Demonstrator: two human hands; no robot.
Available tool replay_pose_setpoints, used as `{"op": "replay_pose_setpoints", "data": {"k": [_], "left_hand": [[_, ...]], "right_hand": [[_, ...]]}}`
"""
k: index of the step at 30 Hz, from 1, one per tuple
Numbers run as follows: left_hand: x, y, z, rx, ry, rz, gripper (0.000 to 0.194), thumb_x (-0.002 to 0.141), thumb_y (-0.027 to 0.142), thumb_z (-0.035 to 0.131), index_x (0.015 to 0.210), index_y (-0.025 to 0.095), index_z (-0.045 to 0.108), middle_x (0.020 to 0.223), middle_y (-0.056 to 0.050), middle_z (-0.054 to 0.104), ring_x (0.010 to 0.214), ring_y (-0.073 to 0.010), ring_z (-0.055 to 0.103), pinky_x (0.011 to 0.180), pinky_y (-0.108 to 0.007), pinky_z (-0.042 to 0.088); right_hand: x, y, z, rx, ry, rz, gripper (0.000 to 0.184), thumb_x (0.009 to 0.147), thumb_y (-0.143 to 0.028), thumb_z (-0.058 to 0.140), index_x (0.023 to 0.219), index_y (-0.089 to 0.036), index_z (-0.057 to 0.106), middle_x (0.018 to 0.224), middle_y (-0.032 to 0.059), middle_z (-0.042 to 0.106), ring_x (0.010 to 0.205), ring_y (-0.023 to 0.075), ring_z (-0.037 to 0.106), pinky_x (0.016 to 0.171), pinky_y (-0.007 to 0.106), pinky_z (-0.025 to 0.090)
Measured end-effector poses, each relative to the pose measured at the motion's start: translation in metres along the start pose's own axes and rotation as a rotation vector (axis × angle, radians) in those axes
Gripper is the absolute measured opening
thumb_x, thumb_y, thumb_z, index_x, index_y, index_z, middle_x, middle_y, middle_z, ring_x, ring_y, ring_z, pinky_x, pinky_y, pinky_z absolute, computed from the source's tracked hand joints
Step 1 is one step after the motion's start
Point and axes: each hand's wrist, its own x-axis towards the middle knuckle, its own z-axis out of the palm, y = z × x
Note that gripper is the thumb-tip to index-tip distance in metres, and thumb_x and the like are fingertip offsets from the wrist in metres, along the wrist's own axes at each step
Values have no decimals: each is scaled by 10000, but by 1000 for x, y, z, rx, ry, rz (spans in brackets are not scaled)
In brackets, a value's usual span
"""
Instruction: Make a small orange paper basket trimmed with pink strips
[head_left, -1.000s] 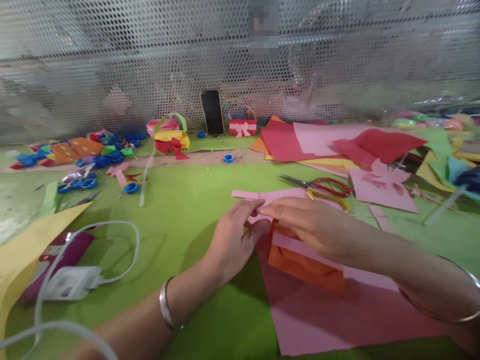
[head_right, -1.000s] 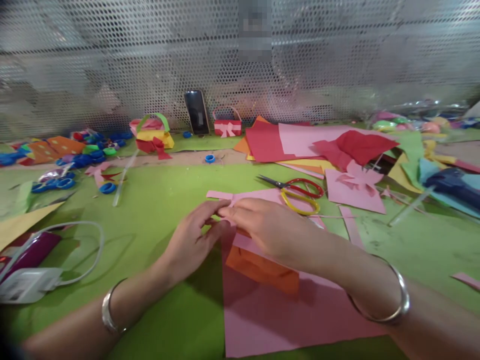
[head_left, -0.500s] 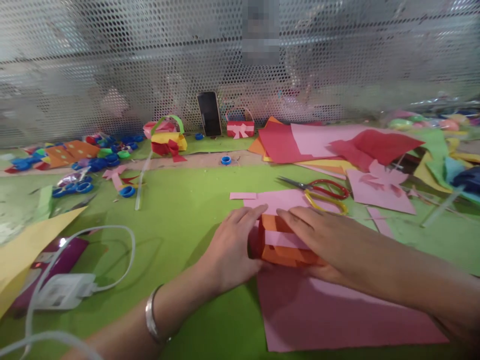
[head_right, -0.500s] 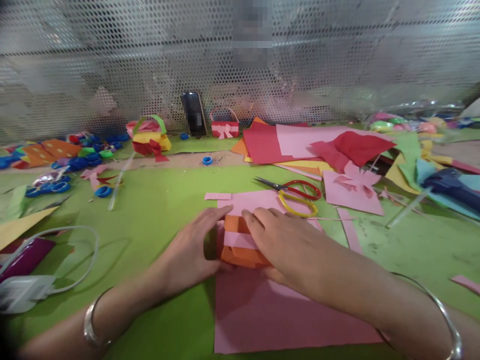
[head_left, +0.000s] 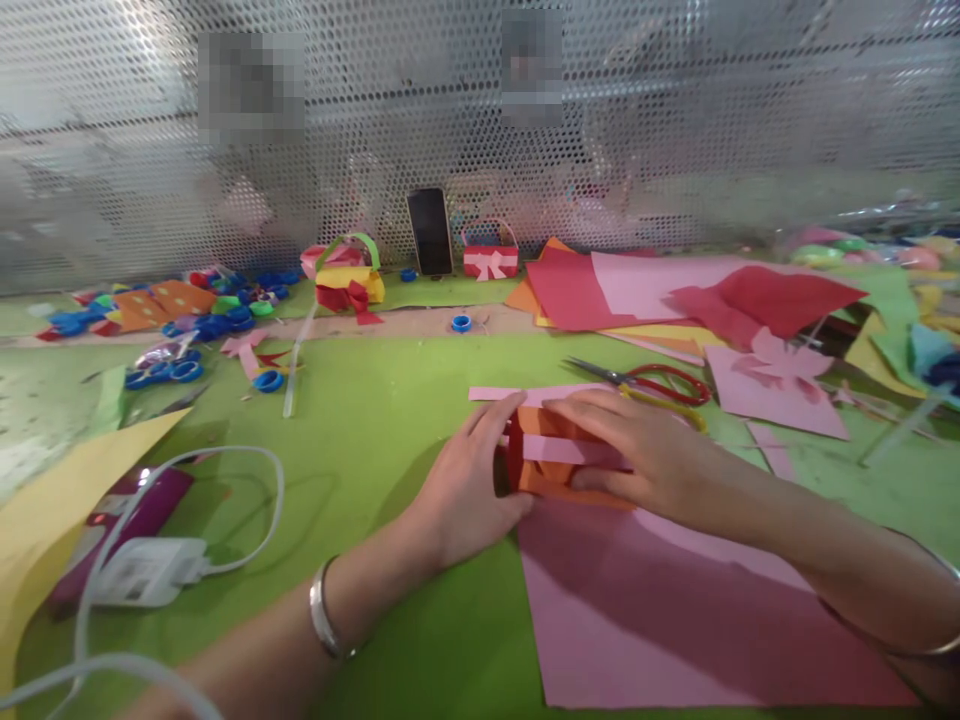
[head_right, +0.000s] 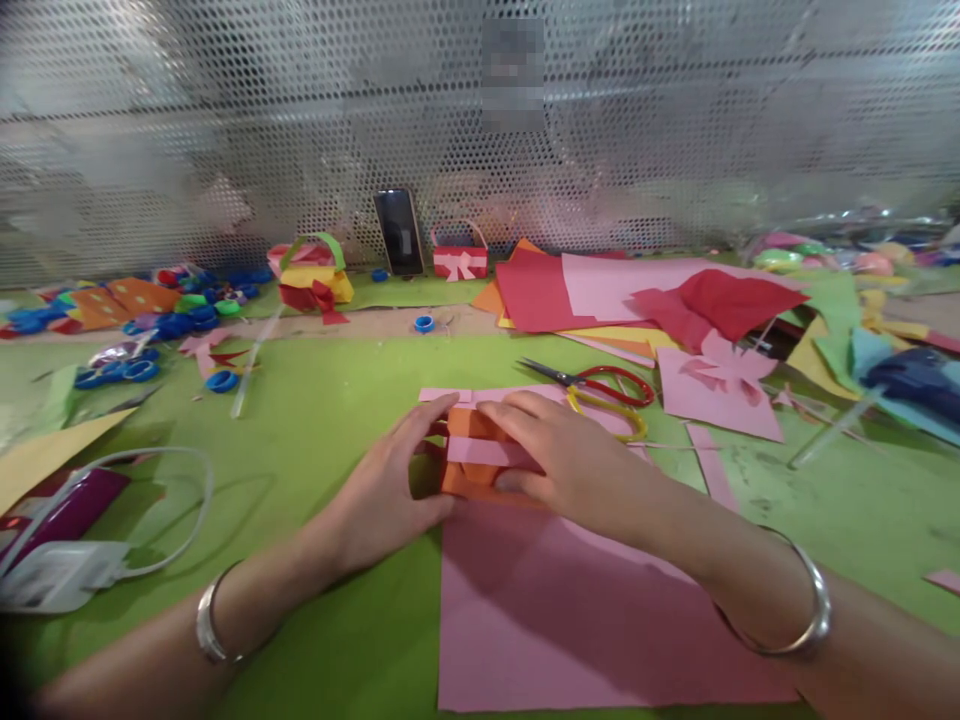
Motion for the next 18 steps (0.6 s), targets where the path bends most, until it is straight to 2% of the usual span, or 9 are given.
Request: {"op": "replay_pose_setpoints", "data": {"k": [5,8,9,11,13,14,16,18], "left_hand": [[2,-3,1,-41,30,-5,712,611,29,587,1286,212,451,1292,-112,528,1140,-267,534,985,-491,455],[4,-10,2,-78,98,1,684,620,22,602,1256,234,464,1265,-98,540,1082,-258,576,942,-480,494],[4,-13,2,-94,133,-6,678,627,26,613,1253,235,459,1258,-97,540,1047,-248,595,921,-471,510],[5,-17,2,-115,213,-21,678,639,43,646,1257,230,440,1244,-98,538,1006,-234,614,892,-455,532],[6,-19,2,-117,273,-19,686,638,62,680,1254,226,427,1237,-94,535,1043,-239,601,903,-450,531],[6,-19,2,-112,292,-8,687,636,65,692,1249,227,427,1236,-88,534,1076,-243,586,914,-446,527],[6,-18,2,-94,309,25,684,641,62,697,1245,231,424,1243,-79,524,1117,-243,563,928,-437,524],[6,-17,2,-91,315,34,675,657,66,701,1247,234,420,1249,-77,514,1100,-233,570,922,-433,531]], "right_hand": [[0,2,-4,91,3,6,575,805,-435,641,1326,-227,514,1344,104,553,1220,292,513,997,469,434],[0,9,-15,114,52,125,707,745,-566,646,1344,-222,499,1385,129,513,1235,339,494,955,497,452],[1,11,-20,131,84,196,690,731,-584,639,1298,-204,540,1339,143,549,1179,346,534,904,489,478],[3,15,-28,211,130,359,527,734,-576,619,1081,-181,657,1079,132,672,919,292,632,717,408,511],[6,16,-31,427,157,506,380,710,-546,661,823,-184,684,738,51,646,622,173,557,525,298,415],[8,15,-30,561,167,556,355,675,-529,705,745,-183,671,647,15,592,554,133,485,481,270,350],[11,13,-22,798,208,599,364,574,-490,794,689,-177,649,612,-21,536,533,95,408,465,247,290],[14,11,-13,924,252,599,397,511,-460,833,702,-175,634,680,-25,552,571,86,419,495,235,315]]}}
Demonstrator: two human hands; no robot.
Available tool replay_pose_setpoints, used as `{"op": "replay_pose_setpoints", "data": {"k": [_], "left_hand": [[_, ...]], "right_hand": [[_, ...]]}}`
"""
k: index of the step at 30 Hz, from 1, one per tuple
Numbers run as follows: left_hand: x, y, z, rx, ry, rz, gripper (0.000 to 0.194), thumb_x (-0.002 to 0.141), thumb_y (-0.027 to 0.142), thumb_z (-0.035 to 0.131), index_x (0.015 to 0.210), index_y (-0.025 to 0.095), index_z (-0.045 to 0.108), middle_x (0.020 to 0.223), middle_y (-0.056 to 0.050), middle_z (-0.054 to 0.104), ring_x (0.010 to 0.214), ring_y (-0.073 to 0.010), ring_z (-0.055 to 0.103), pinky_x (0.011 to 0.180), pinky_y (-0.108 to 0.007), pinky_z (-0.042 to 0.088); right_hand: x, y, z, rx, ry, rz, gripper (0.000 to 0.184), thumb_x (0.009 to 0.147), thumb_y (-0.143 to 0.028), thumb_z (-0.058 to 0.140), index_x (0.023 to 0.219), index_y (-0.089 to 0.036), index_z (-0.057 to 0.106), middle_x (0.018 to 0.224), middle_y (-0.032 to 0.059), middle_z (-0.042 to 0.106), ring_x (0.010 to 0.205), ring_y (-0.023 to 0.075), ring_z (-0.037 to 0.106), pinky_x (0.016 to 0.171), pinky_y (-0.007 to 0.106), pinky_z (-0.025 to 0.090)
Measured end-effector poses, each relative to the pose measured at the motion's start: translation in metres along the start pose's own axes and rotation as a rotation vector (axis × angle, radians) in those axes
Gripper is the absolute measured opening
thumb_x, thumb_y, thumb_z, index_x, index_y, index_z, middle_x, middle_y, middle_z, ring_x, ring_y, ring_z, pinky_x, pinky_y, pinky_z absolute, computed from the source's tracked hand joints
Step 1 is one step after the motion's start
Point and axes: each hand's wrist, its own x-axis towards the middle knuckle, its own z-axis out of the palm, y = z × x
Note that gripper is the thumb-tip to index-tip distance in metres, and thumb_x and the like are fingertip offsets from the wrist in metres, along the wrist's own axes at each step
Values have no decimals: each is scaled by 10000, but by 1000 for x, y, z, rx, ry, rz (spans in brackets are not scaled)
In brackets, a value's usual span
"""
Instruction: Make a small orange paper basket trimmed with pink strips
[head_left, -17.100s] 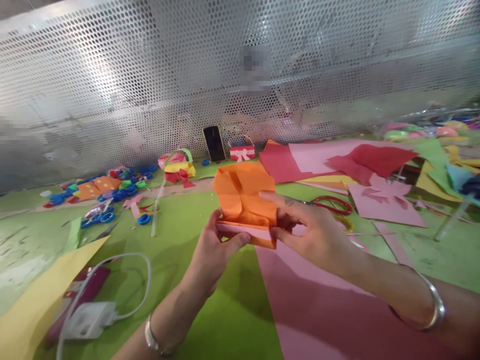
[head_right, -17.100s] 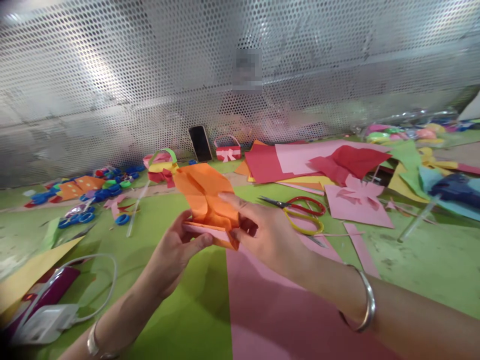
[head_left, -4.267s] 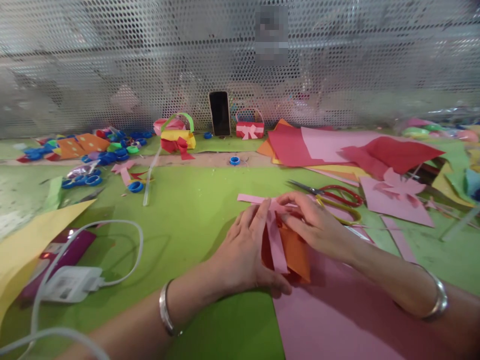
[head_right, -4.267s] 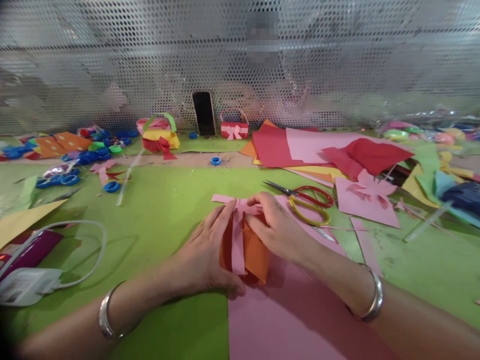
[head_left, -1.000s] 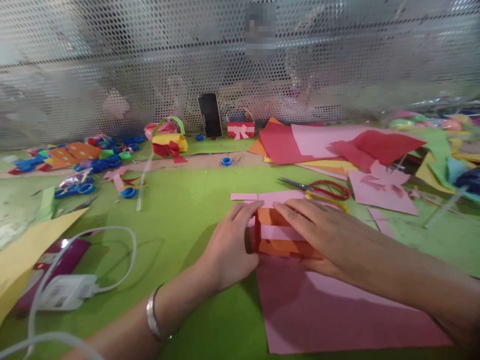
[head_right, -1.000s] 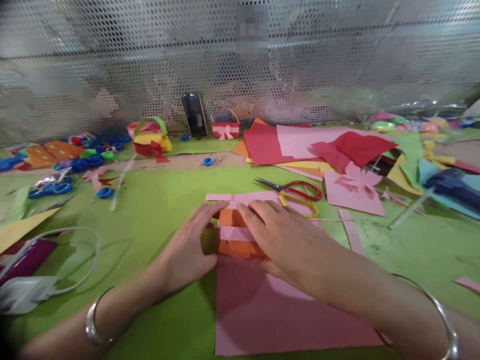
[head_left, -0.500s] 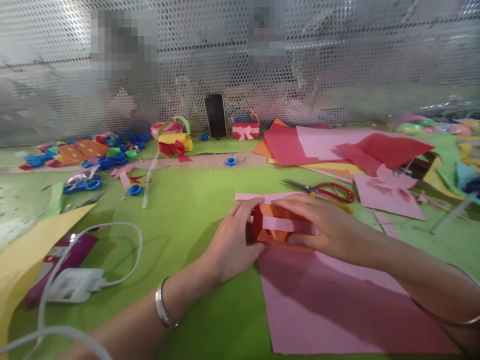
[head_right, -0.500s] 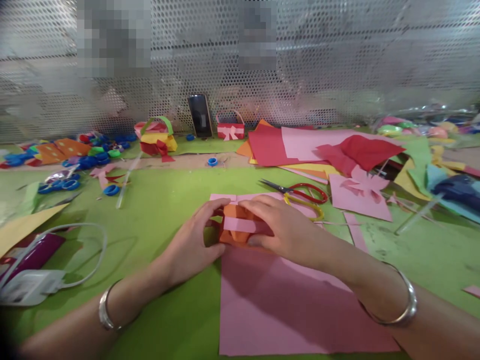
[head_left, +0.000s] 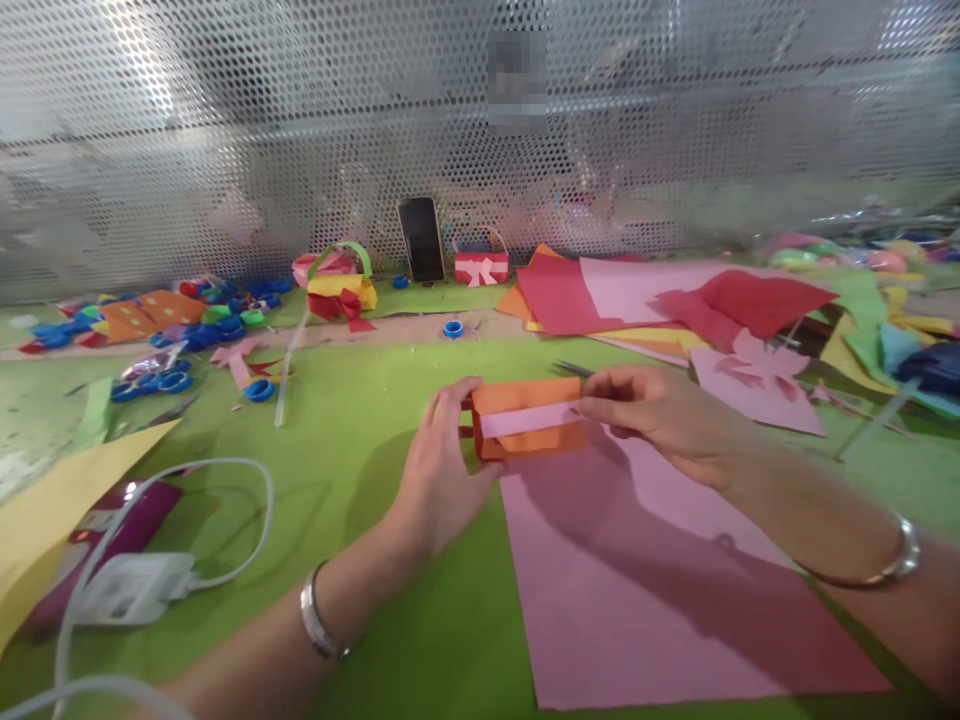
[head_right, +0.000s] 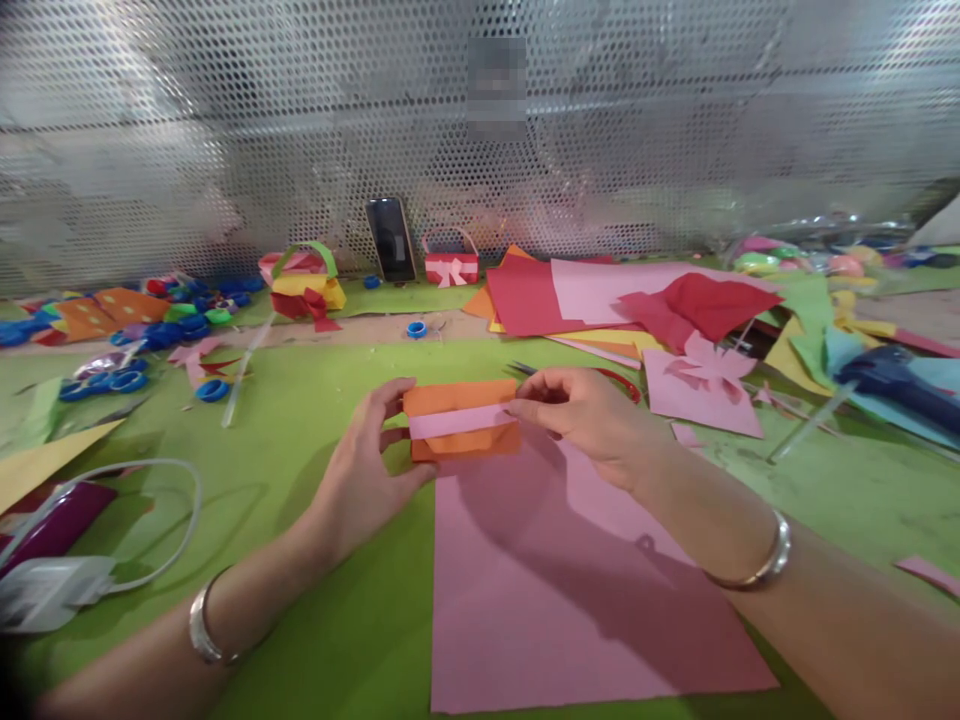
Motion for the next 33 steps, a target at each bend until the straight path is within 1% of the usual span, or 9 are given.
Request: {"op": "replay_pose_setpoints", "data": {"k": [4,8,12,18,22,24,26,30,33], "left_hand": [[0,0,0,-10,-16,-21,639,682,65,695,1237,248,434,1243,-71,505,1029,-212,600,887,-432,553],[-1,-3,1,6,-74,22,598,699,59,685,1218,267,474,1247,-71,498,1094,-243,576,894,-449,544],[0,-3,2,18,-99,20,676,694,56,677,1294,263,443,1309,-98,471,1156,-267,540,937,-465,519],[5,-4,-1,27,-153,37,603,691,-59,540,1208,252,556,1228,-66,534,1154,-230,539,967,-428,505],[6,-7,-1,21,-146,19,616,694,-40,567,1228,267,539,1250,-67,507,1145,-227,540,951,-427,509],[5,-5,-2,-21,-70,-38,681,663,21,656,1275,263,481,1302,-86,455,1151,-243,528,939,-443,505],[5,-2,-4,-145,26,-140,677,610,96,738,1225,228,488,1288,-99,460,1173,-262,506,941,-444,486],[8,7,-12,-369,43,-286,285,708,274,697,952,179,586,1069,-80,615,1040,-228,587,859,-368,503],[11,6,-13,-434,48,-372,228,748,329,670,902,167,629,935,-59,673,882,-182,632,782,-312,512]], "right_hand": [[2,8,10,142,15,7,448,514,-486,826,764,-183,609,735,-29,564,588,81,443,515,227,341],[3,13,16,211,40,3,419,551,-507,808,671,-183,572,635,-46,521,551,82,428,501,234,325],[3,21,19,249,53,-1,387,528,-440,843,625,-188,566,611,-54,517,570,89,449,537,242,348],[7,21,10,303,-49,71,362,516,-406,855,630,-196,584,578,-53,529,530,97,475,507,250,346],[7,15,5,301,-89,99,373,489,-375,875,593,-185,571,549,-44,534,512,104,497,512,261,371],[6,14,6,300,-76,89,354,511,-379,868,617,-181,593,571,-37,559,514,101,507,519,261,381],[5,16,8,304,-49,71,337,530,-385,861,649,-179,623,601,-33,584,530,97,521,538,256,396],[5,20,12,323,-5,32,320,524,-377,867,644,-187,639,601,-43,590,544,94,536,563,251,418],[5,21,14,335,15,15,332,487,-369,882,594,-185,627,573,-54,568,532,81,512,545,236,401]]}}
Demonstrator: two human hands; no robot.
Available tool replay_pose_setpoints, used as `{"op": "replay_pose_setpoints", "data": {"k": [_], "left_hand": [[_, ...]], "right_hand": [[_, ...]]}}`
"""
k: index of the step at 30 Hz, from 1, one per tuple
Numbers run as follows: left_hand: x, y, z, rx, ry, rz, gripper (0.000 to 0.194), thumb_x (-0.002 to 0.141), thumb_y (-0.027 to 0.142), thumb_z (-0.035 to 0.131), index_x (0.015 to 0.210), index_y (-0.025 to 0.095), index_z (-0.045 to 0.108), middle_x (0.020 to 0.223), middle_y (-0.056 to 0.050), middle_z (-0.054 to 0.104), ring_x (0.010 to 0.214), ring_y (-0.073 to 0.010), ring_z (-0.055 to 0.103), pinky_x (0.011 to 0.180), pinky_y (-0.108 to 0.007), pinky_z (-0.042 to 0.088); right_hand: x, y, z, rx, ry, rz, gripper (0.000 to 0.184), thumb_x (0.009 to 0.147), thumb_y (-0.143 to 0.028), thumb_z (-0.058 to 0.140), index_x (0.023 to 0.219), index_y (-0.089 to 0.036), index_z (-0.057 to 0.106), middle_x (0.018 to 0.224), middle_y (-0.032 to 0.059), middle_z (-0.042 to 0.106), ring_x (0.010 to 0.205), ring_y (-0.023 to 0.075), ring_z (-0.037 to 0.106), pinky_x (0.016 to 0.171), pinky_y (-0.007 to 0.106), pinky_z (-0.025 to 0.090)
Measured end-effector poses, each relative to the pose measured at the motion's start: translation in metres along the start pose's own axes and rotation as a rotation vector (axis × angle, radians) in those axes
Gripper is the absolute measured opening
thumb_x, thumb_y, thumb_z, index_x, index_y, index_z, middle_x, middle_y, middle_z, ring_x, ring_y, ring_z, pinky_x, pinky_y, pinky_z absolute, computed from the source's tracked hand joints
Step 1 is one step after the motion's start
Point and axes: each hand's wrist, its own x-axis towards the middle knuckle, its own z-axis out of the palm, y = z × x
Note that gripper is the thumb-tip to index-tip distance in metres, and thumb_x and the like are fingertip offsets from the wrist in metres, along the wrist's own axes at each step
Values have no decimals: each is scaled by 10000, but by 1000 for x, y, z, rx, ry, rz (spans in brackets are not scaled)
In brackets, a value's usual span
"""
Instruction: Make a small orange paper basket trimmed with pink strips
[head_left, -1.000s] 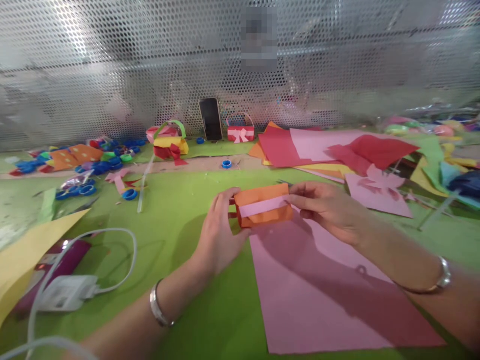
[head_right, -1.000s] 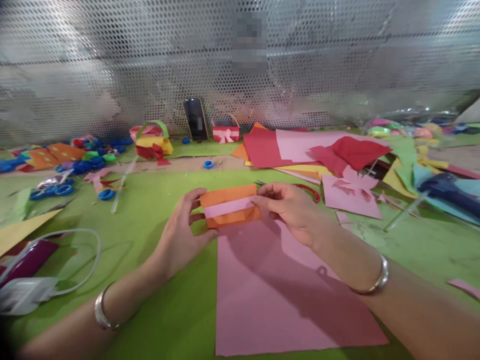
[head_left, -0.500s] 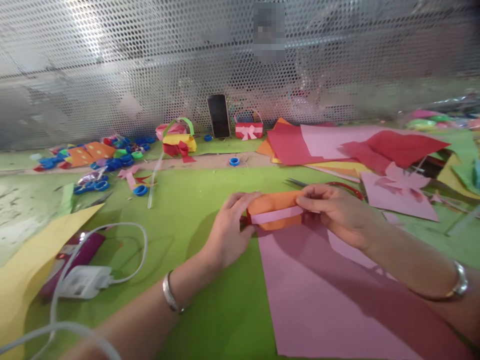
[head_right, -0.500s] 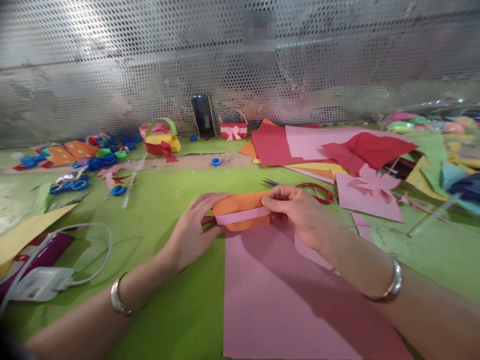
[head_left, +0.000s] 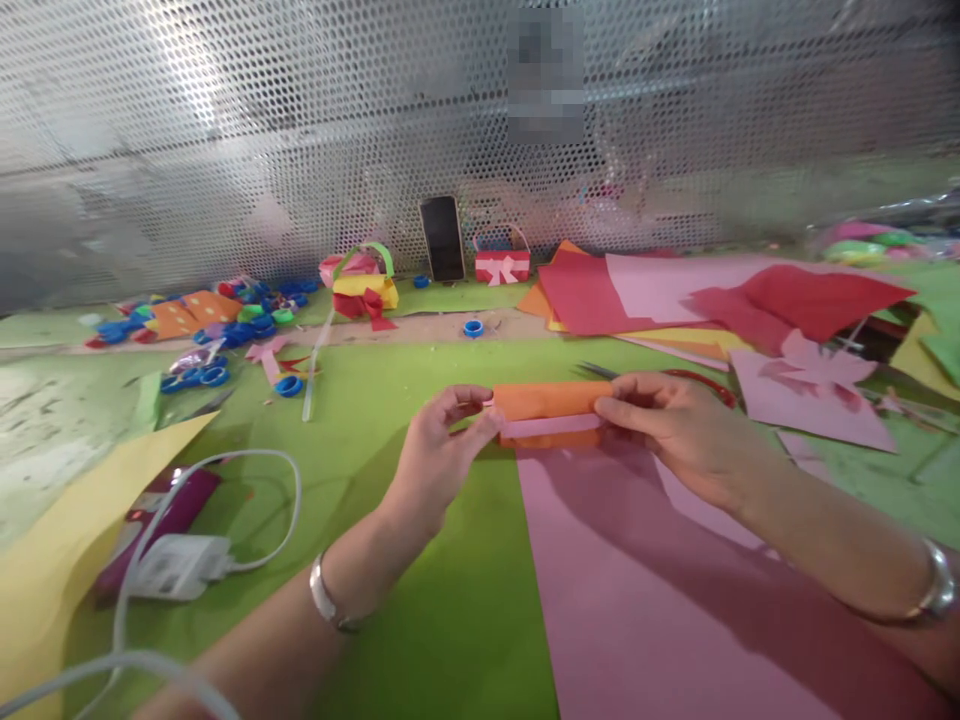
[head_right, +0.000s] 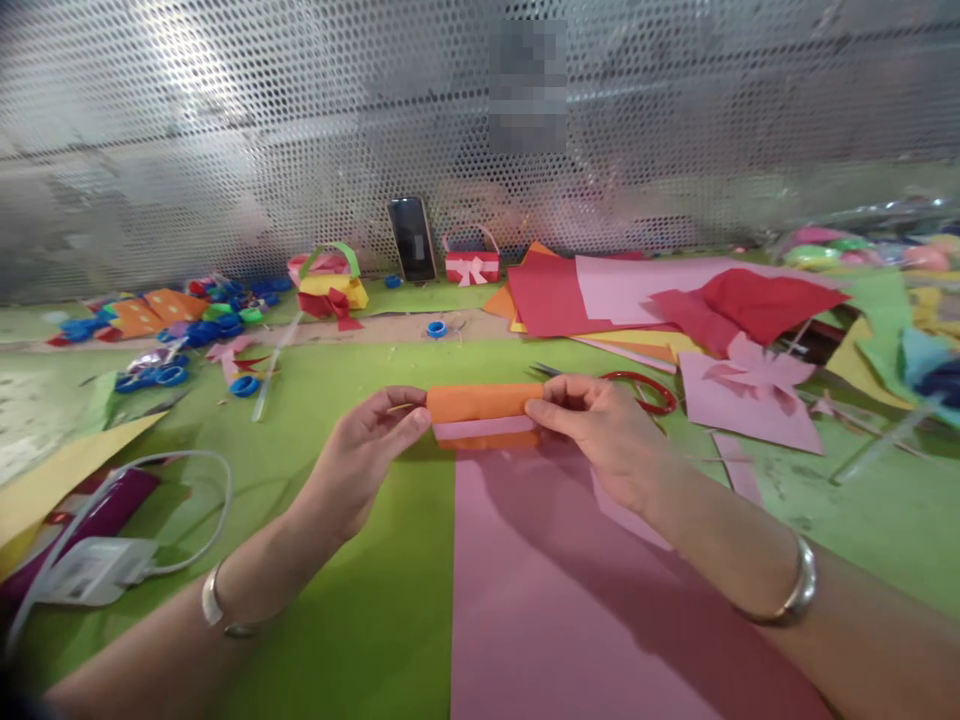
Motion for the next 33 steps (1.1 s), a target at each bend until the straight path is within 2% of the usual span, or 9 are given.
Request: {"op": "replay_pose_setpoints", "data": {"k": [4,10,14,18,21,26,29,33], "left_hand": [[3,-6,2,-67,7,-87,214,718,291,701,875,146,681,903,-66,695,787,-161,640,776,-314,517],[0,-3,6,-78,-44,-62,153,730,298,698,761,154,736,1203,-83,540,965,-194,605,785,-293,548],[1,-2,6,-49,-84,-37,145,755,281,672,773,157,745,1183,-85,520,937,-186,606,760,-297,566],[6,-8,3,-1,-46,6,124,758,241,632,771,159,724,1118,-84,594,928,-188,628,768,-308,568],[9,-14,0,75,24,64,115,723,200,639,820,164,688,1022,-76,651,841,-178,652,753,-335,566],[6,-13,0,260,172,269,348,596,140,763,882,212,577,912,-11,653,866,-191,637,766,-347,540],[3,-8,3,389,185,391,301,600,90,765,816,226,604,867,18,655,803,-169,627,764,-330,526],[4,-7,5,509,162,472,257,635,14,723,752,229,643,812,31,683,702,-139,627,718,-287,532]], "right_hand": [[0,1,2,24,6,3,332,448,-354,898,601,-185,657,584,-50,571,550,76,493,541,227,382],[5,1,1,109,-51,62,370,451,-413,890,681,-203,690,653,-23,603,592,100,513,566,246,422],[8,-1,-2,120,-95,95,357,441,-371,899,659,-194,680,668,-12,603,631,121,538,641,288,466],[10,2,-8,79,-75,79,330,457,-354,903,668,-197,704,671,-15,632,617,109,542,612,266,446],[14,7,-13,29,-28,49,316,448,-351,903,670,-203,735,655,-15,658,594,100,545,594,258,437],[17,7,-14,-45,49,-11,258,450,-347,879,650,-236,758,677,-15,704,612,108,584,634,268,475],[14,5,-12,-90,70,-36,235,461,-321,861,655,-230,766,686,-5,717,625,122,606,665,288,501],[11,2,-9,-137,93,-64,219,484,-306,837,665,-209,761,659,1,710,597,130,620,638,291,525]]}}
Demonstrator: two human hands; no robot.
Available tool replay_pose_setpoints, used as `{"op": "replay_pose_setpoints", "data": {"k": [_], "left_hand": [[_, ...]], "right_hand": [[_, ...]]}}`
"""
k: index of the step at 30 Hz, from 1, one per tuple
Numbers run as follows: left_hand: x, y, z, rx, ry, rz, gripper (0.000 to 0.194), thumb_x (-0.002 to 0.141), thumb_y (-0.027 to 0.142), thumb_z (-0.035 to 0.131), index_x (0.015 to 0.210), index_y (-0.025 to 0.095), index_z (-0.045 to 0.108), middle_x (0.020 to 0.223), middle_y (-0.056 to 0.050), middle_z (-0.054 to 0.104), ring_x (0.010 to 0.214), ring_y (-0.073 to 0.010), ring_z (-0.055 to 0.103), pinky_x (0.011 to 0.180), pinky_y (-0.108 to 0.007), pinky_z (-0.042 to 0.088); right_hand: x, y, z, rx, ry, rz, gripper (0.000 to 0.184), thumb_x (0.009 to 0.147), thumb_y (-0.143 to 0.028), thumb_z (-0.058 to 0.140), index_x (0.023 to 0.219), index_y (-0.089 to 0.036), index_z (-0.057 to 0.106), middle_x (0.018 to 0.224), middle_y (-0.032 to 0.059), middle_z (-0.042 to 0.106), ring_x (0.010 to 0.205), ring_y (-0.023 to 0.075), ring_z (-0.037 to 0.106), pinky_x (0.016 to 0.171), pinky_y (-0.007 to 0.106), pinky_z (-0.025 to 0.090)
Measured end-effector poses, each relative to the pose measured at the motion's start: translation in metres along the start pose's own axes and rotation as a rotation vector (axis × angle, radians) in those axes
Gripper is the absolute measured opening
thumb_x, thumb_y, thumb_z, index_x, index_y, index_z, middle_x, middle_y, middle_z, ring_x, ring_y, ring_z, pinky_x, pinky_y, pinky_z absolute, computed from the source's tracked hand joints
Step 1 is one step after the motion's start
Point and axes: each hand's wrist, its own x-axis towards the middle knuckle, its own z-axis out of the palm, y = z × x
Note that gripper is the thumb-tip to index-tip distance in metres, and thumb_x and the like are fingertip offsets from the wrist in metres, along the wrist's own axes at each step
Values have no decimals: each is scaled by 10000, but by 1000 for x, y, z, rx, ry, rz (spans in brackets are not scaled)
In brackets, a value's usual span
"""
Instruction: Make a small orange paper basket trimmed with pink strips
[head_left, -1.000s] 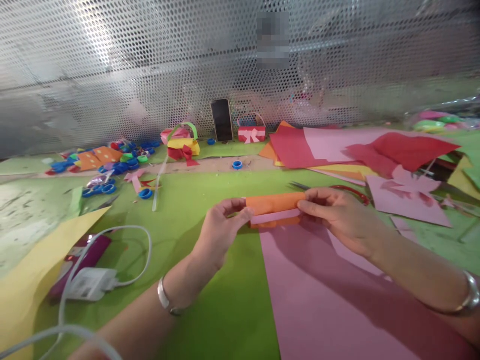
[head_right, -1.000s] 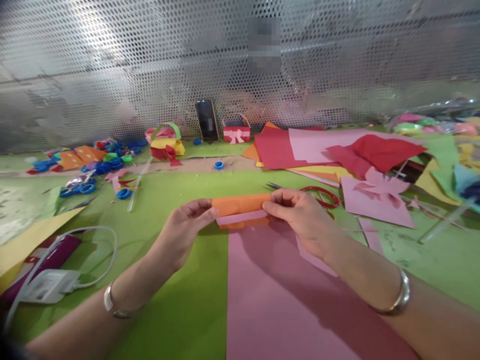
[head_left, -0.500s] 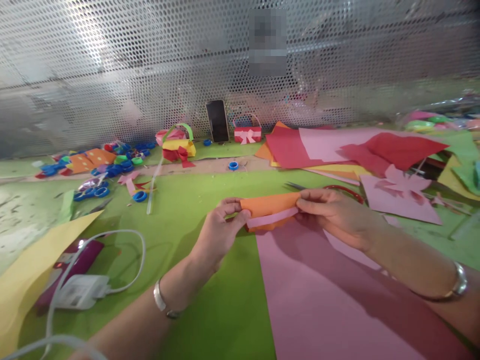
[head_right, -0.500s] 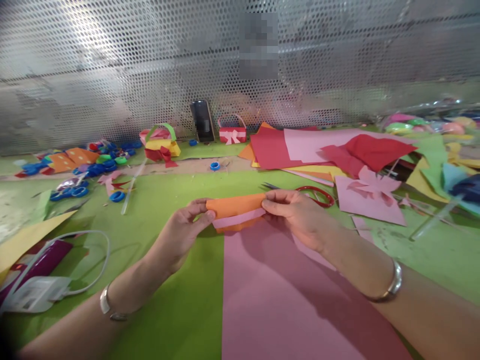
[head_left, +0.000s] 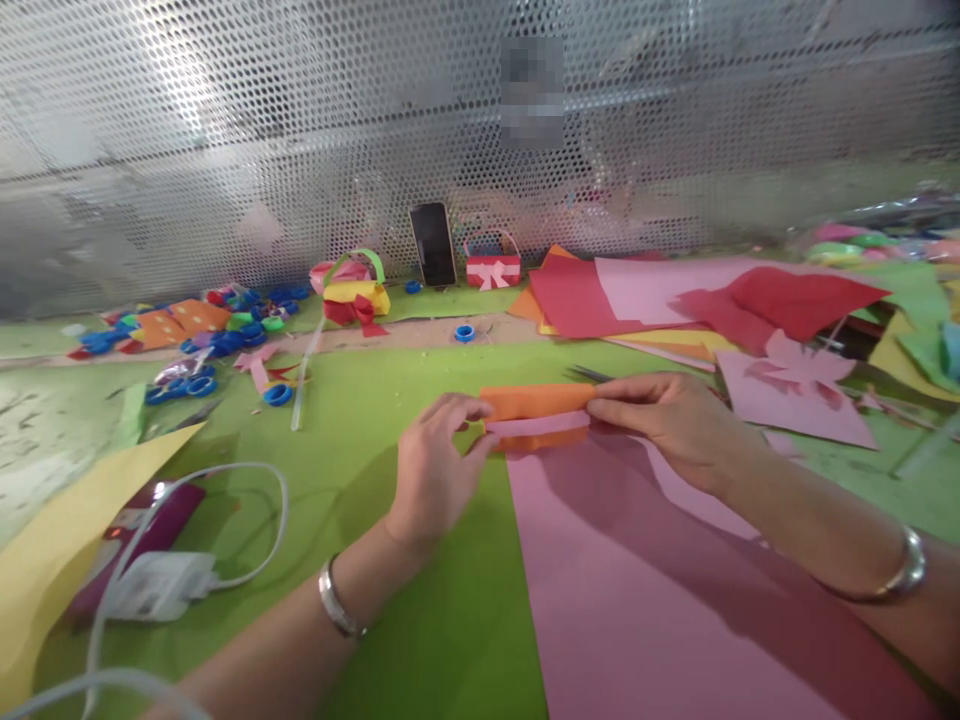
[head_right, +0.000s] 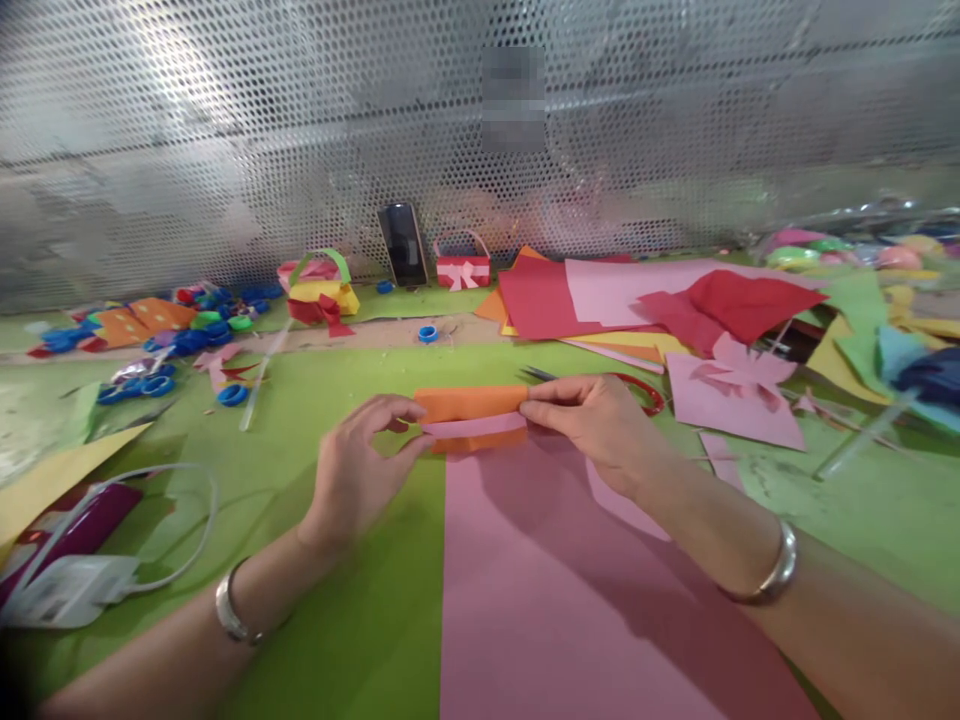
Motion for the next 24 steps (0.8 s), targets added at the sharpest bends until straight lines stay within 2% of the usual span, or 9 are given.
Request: {"op": "replay_pose_setpoints", "data": {"k": [3,7,11,14,17,21,24], "left_hand": [[0,-4,1,59,1,14,293,627,17,743,798,237,651,834,31,698,705,-148,639,727,-299,537],[0,-7,3,83,-9,-4,304,633,18,731,819,240,638,763,42,691,680,-158,654,684,-296,536],[0,-5,4,23,-4,-33,209,682,34,660,743,230,623,723,37,687,685,-157,663,717,-303,536],[2,-3,4,-84,11,-84,155,695,75,636,730,222,602,715,32,684,680,-147,672,708,-285,549],[5,-6,4,-219,58,-165,145,675,106,632,745,209,559,703,28,671,657,-138,676,630,-248,559],[8,-8,2,-337,148,-249,183,634,117,650,758,197,542,690,29,648,649,-129,662,582,-218,546],[8,-6,0,-384,186,-277,200,624,110,666,772,191,560,706,28,647,650,-119,653,585,-209,540]], "right_hand": [[-2,-3,1,-25,0,-24,199,515,-318,818,651,-199,735,617,-8,682,565,122,620,604,267,537],[-5,-8,4,-76,-23,-82,216,525,-331,816,601,-190,671,586,-14,650,549,121,617,598,255,552],[-6,-10,5,-125,-25,-123,267,522,-363,818,577,-191,622,579,-16,625,565,140,631,610,276,563],[-5,-10,4,-146,18,-143,266,548,-376,809,638,-195,635,645,-3,650,600,149,641,617,287,558],[-6,-11,4,-156,74,-153,254,607,-406,781,661,-207,632,616,-8,633,545,130,596,535,267,511],[-14,-14,9,-153,36,-119,323,635,-424,764,499,-190,588,443,-8,533,428,102,465,427,252,389],[-20,-15,14,-88,104,-128,287,664,-434,739,582,-201,593,530,-10,566,494,111,495,451,245,397]]}}
